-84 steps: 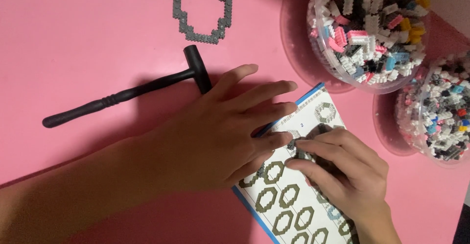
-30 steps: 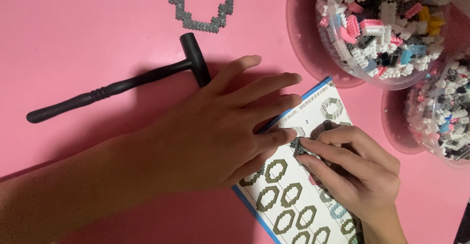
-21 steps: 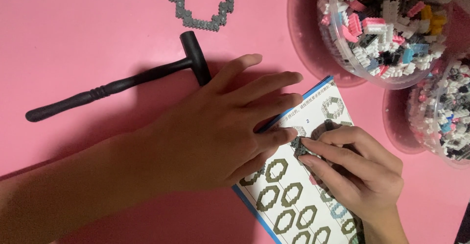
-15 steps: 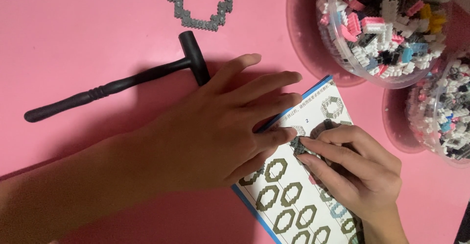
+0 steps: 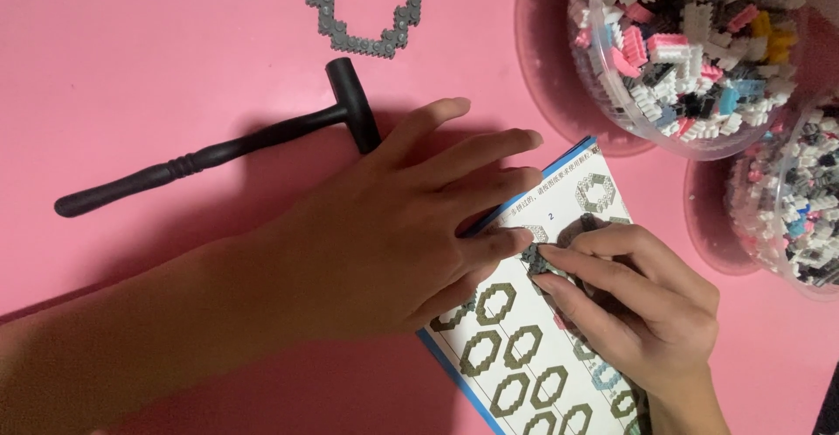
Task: The person assembles small plastic beads into a hexagonal ring by hand, following a printed instruction booklet. They repeatedly pick beads from containers, connect them to the growing structure, and compare the assembly to the guide.
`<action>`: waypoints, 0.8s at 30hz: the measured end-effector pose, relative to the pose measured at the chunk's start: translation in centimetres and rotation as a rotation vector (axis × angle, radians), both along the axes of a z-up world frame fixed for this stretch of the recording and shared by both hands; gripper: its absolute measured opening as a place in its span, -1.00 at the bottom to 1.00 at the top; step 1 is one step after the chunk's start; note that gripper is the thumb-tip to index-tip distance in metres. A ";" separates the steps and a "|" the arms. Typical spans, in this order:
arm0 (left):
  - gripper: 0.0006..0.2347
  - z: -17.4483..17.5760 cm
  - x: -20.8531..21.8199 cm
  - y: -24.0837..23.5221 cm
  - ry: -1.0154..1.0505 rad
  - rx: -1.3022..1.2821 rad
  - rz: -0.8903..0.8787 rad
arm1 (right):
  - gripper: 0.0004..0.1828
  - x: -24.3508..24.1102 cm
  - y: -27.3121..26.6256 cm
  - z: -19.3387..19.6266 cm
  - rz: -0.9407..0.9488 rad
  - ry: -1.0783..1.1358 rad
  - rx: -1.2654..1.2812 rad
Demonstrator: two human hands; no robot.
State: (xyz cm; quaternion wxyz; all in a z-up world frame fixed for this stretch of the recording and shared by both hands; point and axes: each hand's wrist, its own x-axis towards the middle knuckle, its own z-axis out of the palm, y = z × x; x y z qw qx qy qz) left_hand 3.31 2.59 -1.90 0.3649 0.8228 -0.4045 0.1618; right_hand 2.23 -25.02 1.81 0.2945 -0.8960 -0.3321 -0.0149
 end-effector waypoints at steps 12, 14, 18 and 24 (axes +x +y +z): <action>-0.83 0.1 0.1 0.1 0.003 0.035 -0.008 | -0.77 0.1 0.0 0.1 -0.001 -0.004 -0.019; -0.83 0.0 0.1 0.0 -0.003 0.040 -0.004 | -0.77 0.0 0.2 0.3 -0.001 -0.004 -0.028; -0.82 0.0 0.1 0.0 0.004 0.017 -0.012 | -0.77 -0.1 0.7 1.0 -0.001 0.003 -0.069; -0.79 0.3 -0.1 -0.4 0.073 0.028 -0.006 | -0.76 0.2 1.2 1.9 0.093 -0.083 -0.126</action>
